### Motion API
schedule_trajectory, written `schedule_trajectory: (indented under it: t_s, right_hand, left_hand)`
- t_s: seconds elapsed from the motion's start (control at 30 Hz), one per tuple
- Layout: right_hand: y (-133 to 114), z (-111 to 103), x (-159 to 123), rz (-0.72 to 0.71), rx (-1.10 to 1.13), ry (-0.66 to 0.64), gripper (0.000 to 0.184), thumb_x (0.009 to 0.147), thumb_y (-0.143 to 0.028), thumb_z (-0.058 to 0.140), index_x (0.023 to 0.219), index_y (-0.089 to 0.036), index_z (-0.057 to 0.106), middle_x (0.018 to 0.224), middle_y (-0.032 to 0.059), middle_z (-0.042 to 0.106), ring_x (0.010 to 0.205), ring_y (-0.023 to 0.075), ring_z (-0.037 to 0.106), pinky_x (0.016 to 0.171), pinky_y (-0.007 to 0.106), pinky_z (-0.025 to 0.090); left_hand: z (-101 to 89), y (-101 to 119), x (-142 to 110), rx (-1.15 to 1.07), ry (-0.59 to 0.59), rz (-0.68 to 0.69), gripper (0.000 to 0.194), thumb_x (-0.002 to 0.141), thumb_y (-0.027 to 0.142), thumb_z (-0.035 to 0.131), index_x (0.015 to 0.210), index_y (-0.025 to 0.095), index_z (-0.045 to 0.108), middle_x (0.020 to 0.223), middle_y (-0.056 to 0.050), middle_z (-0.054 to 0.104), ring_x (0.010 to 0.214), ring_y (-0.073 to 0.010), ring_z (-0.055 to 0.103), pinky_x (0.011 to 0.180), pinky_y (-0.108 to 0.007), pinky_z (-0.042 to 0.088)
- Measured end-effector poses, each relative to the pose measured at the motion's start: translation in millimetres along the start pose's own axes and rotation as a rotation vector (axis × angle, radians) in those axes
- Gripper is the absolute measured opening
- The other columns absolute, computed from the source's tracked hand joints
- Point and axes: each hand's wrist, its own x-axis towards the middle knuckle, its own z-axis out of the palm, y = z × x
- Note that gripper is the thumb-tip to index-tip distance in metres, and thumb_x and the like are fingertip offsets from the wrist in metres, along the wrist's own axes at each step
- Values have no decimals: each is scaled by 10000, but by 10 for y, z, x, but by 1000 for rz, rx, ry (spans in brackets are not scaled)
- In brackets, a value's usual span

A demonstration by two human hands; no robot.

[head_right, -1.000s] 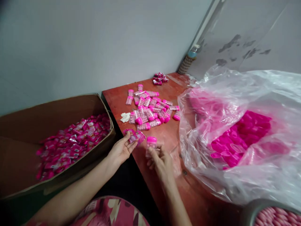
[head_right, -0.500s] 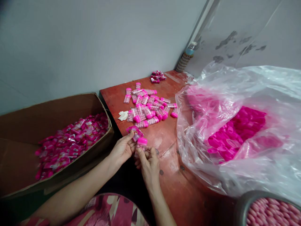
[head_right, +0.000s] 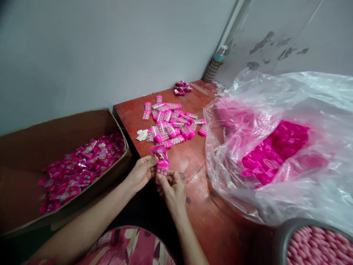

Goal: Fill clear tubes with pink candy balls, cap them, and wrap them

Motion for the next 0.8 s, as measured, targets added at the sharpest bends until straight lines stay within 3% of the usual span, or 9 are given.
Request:
schedule_trajectory:
  t_s: [0.2,0.37,0.47,0.67,0.8]
  right_hand:
    - [-8,-15,-27,-65,-113,37,211,755,-345,631,873,-193,546,689,1,633,498,90,537,433,183,429]
    - [-65,-25,-3,35,100,-50,224,743,-363,642,792,-179,523,564,-33,590,363,64,477,321,151,336]
    - [-85,-11,12,54,167,-4,242,721,-350,668,784,-175,513,540,-38,586,340,63,469,306,147,318]
    - [-29,-17,-51,9,200,-4,289,753,-296,653,974,-203,492,653,-32,622,487,89,562,457,191,452]
    - [-16,-37,-120,-13,140,39,249,755,-296,653,950,-202,530,653,-36,612,514,89,557,481,198,461]
  left_hand:
    - [4,1,4,78,-27,-52,212,606,248,749,652,83,625,566,-32,615,494,-93,553,524,-214,450]
    - [9,74,-17,200,-122,-82,212,605,258,742,582,75,638,512,-27,588,443,-91,520,483,-222,428]
    - [3,81,-19,265,-158,-84,211,613,266,737,599,73,651,532,-36,599,463,-110,546,509,-239,445]
    - [-28,32,-11,132,-38,-70,168,622,232,732,640,79,663,585,-39,627,507,-97,562,556,-226,475]
    - [-43,11,-41,112,-50,-92,162,642,220,717,669,66,674,620,-62,647,548,-106,587,611,-231,489]
